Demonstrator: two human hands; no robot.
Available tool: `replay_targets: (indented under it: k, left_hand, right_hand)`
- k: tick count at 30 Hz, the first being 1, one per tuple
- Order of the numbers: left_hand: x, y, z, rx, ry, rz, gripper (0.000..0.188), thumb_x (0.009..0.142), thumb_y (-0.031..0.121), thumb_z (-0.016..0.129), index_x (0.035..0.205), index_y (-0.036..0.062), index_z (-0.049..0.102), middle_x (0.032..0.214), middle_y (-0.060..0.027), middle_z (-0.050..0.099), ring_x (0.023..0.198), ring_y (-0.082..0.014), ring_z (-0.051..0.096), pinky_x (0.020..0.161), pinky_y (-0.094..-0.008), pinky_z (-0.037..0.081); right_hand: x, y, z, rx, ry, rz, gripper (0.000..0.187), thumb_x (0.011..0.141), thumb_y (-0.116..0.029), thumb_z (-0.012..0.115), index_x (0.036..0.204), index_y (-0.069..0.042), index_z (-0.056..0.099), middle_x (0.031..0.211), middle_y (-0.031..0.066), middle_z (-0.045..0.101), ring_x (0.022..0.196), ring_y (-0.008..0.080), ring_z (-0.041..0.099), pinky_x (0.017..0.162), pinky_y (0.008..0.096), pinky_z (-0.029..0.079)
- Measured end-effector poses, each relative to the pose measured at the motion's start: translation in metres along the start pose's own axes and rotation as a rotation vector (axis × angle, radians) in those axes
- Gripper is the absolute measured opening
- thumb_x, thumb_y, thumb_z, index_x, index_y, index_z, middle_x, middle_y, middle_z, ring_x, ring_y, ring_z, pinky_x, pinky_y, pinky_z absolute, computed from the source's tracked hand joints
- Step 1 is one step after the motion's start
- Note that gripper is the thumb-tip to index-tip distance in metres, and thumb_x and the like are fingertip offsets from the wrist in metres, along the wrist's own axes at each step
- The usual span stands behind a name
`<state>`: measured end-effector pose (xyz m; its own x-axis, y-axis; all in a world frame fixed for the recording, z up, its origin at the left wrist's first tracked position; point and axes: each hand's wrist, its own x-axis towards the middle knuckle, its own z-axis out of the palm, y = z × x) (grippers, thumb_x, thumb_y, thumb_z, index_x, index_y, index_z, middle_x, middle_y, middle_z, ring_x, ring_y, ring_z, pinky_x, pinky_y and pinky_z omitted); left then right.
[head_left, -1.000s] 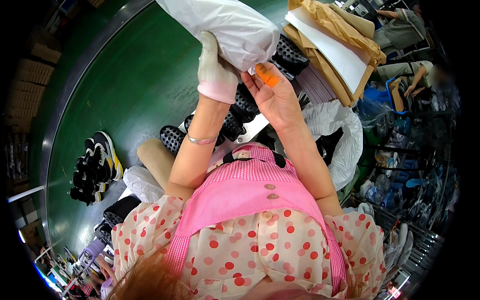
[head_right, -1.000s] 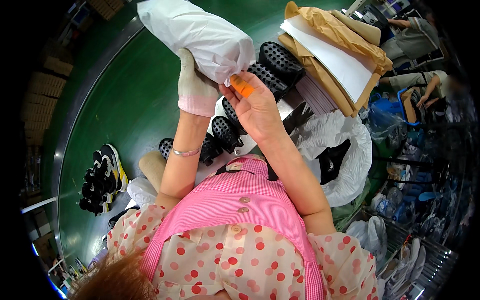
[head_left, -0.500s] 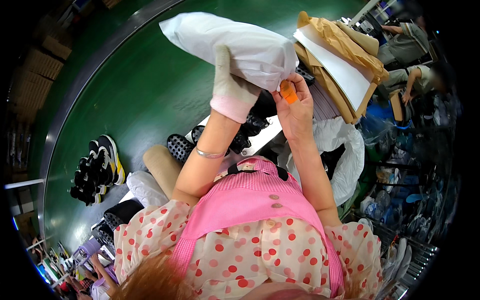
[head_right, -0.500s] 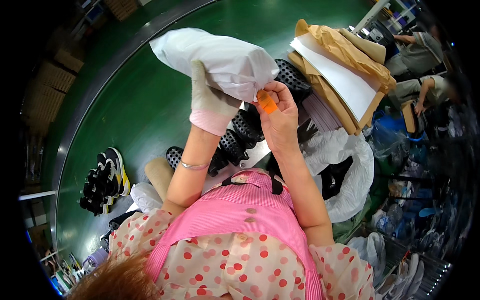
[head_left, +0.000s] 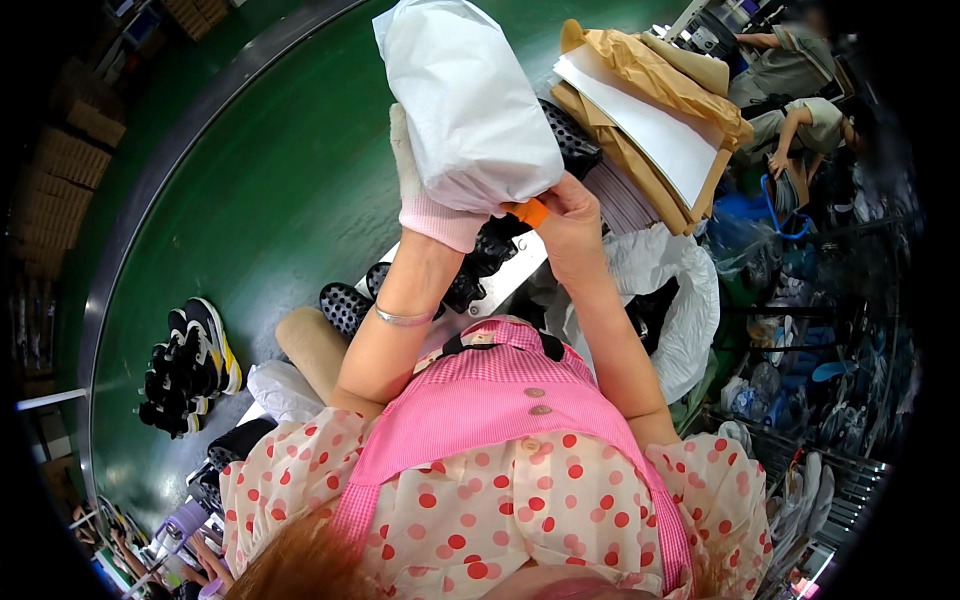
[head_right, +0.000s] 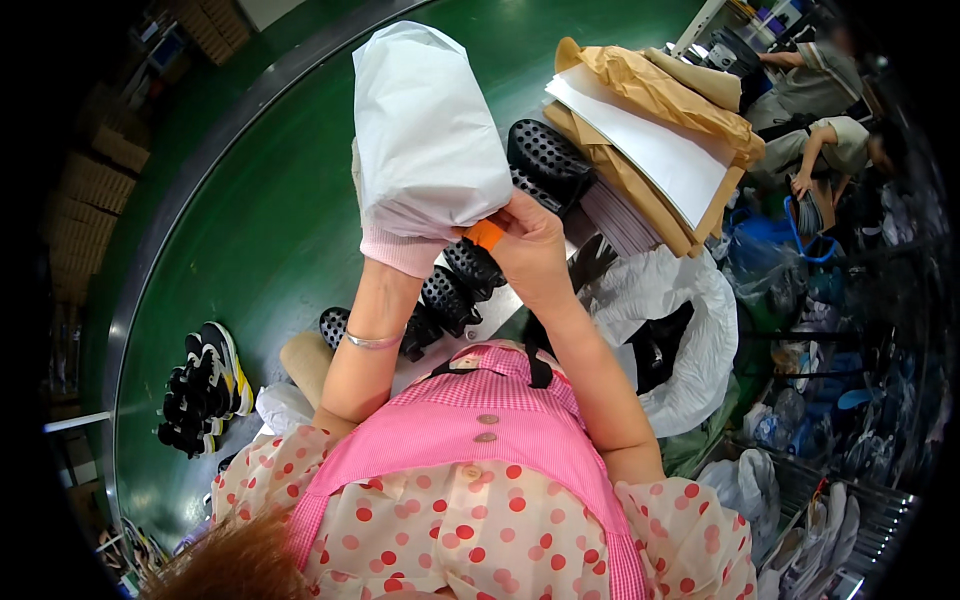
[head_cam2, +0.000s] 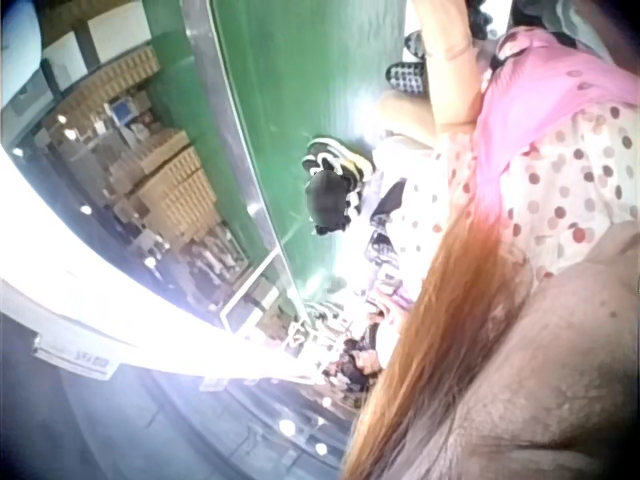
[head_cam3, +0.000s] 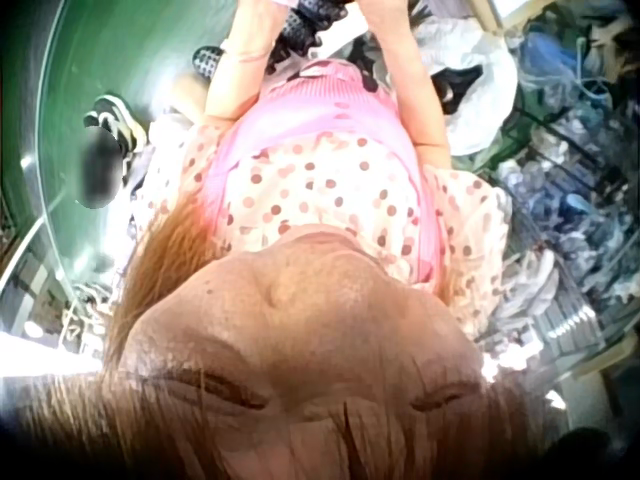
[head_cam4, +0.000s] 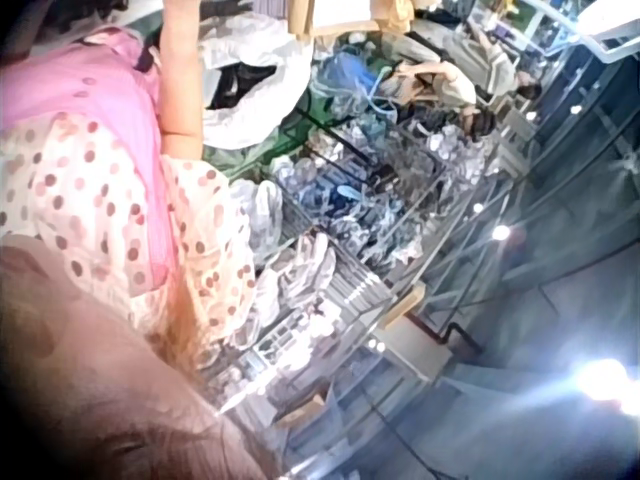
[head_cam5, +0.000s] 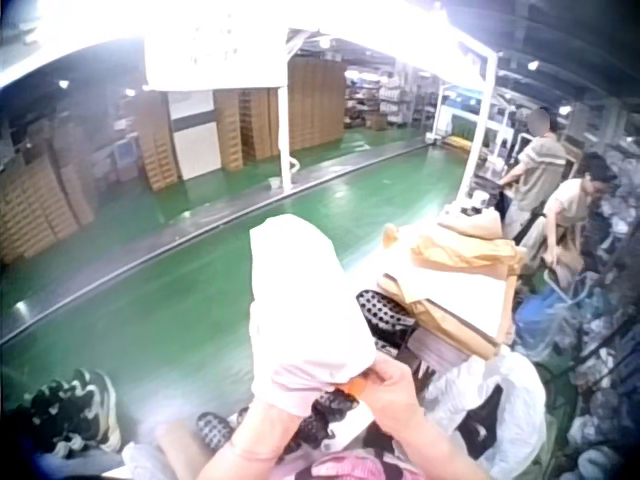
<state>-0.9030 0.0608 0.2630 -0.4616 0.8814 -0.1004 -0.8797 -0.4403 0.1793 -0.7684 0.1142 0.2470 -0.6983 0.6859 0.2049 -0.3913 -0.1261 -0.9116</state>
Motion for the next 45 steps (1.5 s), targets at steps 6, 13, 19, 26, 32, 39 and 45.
replay_targets:
  k: [6,13,19,26,32,39,45]
  left_hand:
    - [0.01,-0.003,-0.01,0.251,0.022,0.241,0.069,0.089,0.061,0.048,0.138,0.0126,0.042,0.132,-0.0082,0.052,0.118,-0.0281,0.051,0.098,-0.0431,0.043]
    - [0.008,0.012,-0.018,0.123,-0.058,0.25,0.067,0.092,0.058,0.045,0.137,0.0079,0.042,0.13,-0.0116,0.054,0.113,-0.0302,0.055,0.097,-0.0436,0.045]
    - [0.029,-0.007,-0.087,0.312,0.082,0.054,0.068,0.091,0.058,0.046,0.135,0.0075,0.043,0.129,-0.0121,0.054,0.113,-0.0299,0.054,0.096,-0.0437,0.045]
    - [0.025,-0.003,-0.078,0.26,0.032,0.053,0.071,0.091,0.06,0.044,0.138,0.0076,0.04,0.131,-0.012,0.052,0.115,-0.0303,0.053,0.098,-0.0436,0.044]
    - [0.023,-0.013,-0.041,0.177,-0.05,0.158,0.073,0.091,0.062,0.043,0.14,0.0077,0.038,0.132,-0.012,0.051,0.117,-0.0307,0.052,0.1,-0.0435,0.042]
    - [0.007,-0.047,0.0,0.227,-0.005,0.324,0.066,0.094,0.054,0.046,0.139,0.0059,0.036,0.135,-0.0128,0.047,0.12,-0.0272,0.049,0.101,-0.04,0.041]
    - [0.009,-0.079,-0.025,0.879,-0.009,0.402,0.051,0.094,0.012,0.054,0.139,-0.0025,0.034,0.112,-0.006,0.051,0.107,-0.015,0.049,0.096,-0.0272,0.038]
  right_hand:
    - [-0.008,-0.01,0.016,-0.084,0.106,0.147,0.029,0.084,0.004,0.063,0.112,0.0,0.062,0.099,0.0068,0.068,0.089,0.0147,0.065,0.085,0.0278,0.051]
    - [-0.013,0.0,0.021,0.36,-0.079,0.226,0.036,0.092,-0.009,0.058,0.126,0.0,0.053,0.128,0.0062,0.057,0.12,0.0159,0.051,0.104,0.0306,0.038]
    - [-0.014,0.002,0.012,0.309,-0.028,0.233,0.031,0.087,0.0,0.063,0.117,-0.002,0.06,0.11,0.0029,0.064,0.106,0.0116,0.057,0.099,0.0284,0.043]
    - [-0.012,-0.014,0.019,0.229,-0.167,0.118,0.043,0.087,-0.006,0.066,0.127,-0.002,0.051,0.118,0.0032,0.059,0.114,0.0116,0.052,0.102,0.0303,0.039]
    - [-0.01,0.0,0.018,0.297,-0.012,0.148,0.057,0.096,-0.039,0.054,0.14,-0.005,0.038,0.135,0.0047,0.049,0.121,0.0163,0.047,0.101,0.031,0.038]
    - [0.021,0.003,0.018,0.745,0.321,0.248,0.065,0.09,-0.057,0.052,0.13,-0.006,0.05,0.129,0.0084,0.056,0.117,0.0217,0.053,0.101,0.0354,0.041]
    - [0.053,0.005,-0.092,0.769,0.363,-0.021,0.055,0.095,-0.044,0.038,0.123,0.0,0.055,0.121,0.0165,0.06,0.11,0.0315,0.058,0.1,0.0423,0.043]
